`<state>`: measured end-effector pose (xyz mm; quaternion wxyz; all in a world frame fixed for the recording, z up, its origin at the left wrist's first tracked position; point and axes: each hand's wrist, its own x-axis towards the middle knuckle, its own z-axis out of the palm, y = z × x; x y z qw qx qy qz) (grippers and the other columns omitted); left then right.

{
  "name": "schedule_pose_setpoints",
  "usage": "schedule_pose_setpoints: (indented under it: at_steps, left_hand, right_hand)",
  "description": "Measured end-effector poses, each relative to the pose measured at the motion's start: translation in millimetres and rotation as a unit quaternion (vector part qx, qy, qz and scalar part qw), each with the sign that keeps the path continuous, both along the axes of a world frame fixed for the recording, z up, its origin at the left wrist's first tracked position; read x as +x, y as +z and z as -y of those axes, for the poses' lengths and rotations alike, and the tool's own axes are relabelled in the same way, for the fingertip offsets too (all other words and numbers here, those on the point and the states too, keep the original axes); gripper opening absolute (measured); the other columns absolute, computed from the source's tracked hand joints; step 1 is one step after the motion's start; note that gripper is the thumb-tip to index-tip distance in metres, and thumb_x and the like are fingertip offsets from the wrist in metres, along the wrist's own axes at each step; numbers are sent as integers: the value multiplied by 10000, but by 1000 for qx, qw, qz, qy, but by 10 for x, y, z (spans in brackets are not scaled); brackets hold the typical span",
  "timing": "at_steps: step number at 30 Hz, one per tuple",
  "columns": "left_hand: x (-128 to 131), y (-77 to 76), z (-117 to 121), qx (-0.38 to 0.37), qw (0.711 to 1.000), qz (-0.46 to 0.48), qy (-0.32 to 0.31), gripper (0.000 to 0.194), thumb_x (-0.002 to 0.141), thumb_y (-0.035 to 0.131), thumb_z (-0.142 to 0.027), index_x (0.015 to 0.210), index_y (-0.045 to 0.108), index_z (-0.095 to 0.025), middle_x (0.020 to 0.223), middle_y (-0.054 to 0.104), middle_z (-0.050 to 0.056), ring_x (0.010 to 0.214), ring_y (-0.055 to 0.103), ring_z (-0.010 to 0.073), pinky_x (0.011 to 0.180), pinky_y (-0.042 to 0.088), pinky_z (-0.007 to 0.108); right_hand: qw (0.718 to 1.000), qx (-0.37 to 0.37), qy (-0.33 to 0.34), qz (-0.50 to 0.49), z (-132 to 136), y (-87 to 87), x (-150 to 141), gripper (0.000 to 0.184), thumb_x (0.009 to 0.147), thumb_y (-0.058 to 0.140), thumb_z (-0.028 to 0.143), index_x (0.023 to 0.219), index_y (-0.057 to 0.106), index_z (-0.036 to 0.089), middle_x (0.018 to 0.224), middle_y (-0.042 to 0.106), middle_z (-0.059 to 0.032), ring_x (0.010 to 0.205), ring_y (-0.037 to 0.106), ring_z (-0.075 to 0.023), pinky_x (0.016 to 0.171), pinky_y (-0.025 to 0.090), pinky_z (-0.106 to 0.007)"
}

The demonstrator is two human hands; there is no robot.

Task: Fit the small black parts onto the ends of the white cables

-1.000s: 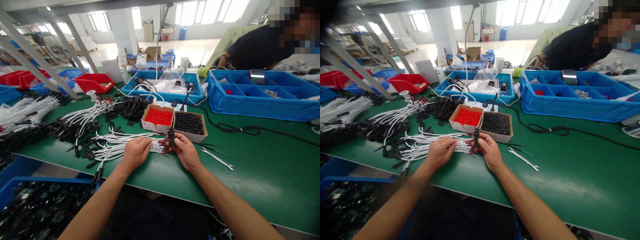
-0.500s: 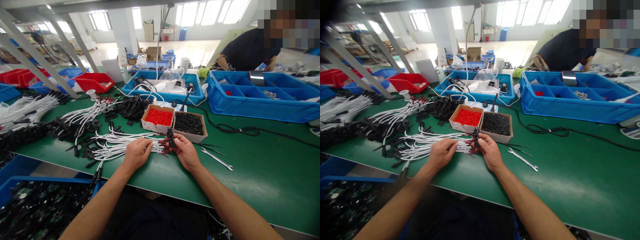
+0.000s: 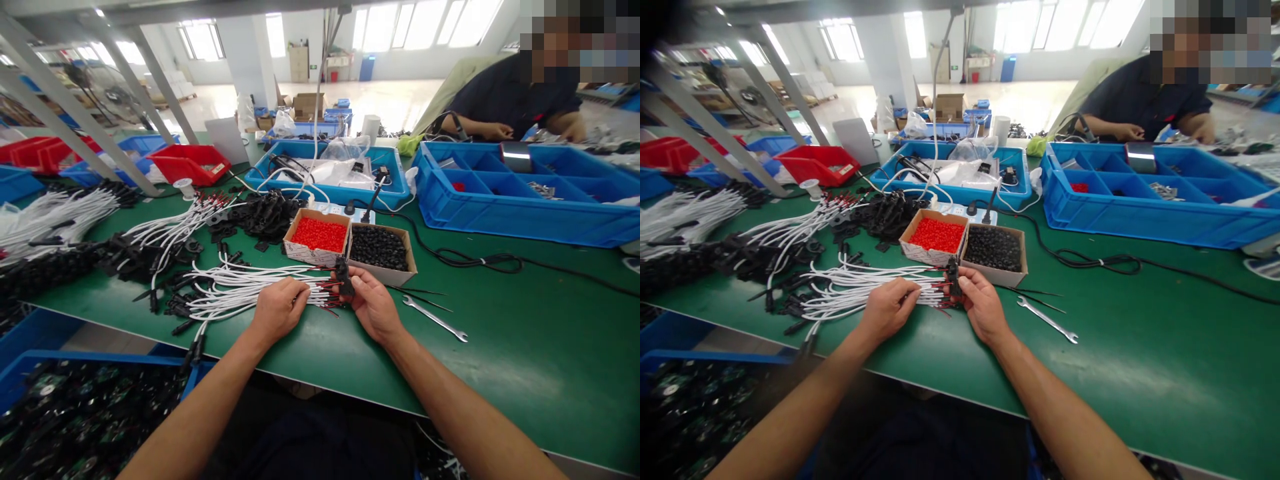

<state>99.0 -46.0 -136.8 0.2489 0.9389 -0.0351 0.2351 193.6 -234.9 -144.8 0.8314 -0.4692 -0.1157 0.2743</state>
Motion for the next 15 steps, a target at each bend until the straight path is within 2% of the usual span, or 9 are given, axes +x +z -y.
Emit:
schedule_pose_setpoints:
  at_steps: [4,10,15]
  left_hand:
    - [1,6,13,23,1000,-12,15,182,949,482,-270,888,631,-185,830,630,36,796,580,152,742,414,275]
    - [-13,25,4,96,995,-15,18,216,943,479,-267,818,637,-190,744,583,25,739,542,145,694,378,282]
    - [-11,16,5,130,991,-12,25,239,940,477,-268,767,621,-189,714,556,20,719,522,147,673,355,291]
  right_hand:
    - [1000,-13,-1,15,-2,-8,-1,363,819,714,387,1098,612,178,1089,675,-92,819,654,-159,676,495,-248]
    - [998,-48,-11,42,0,-74,2,391,806,732,394,1108,602,182,1023,684,-76,814,652,-165,659,480,-248]
    - [994,-74,-21,77,2,-101,12,407,772,769,375,1096,609,187,979,682,-55,820,645,-155,753,503,-280]
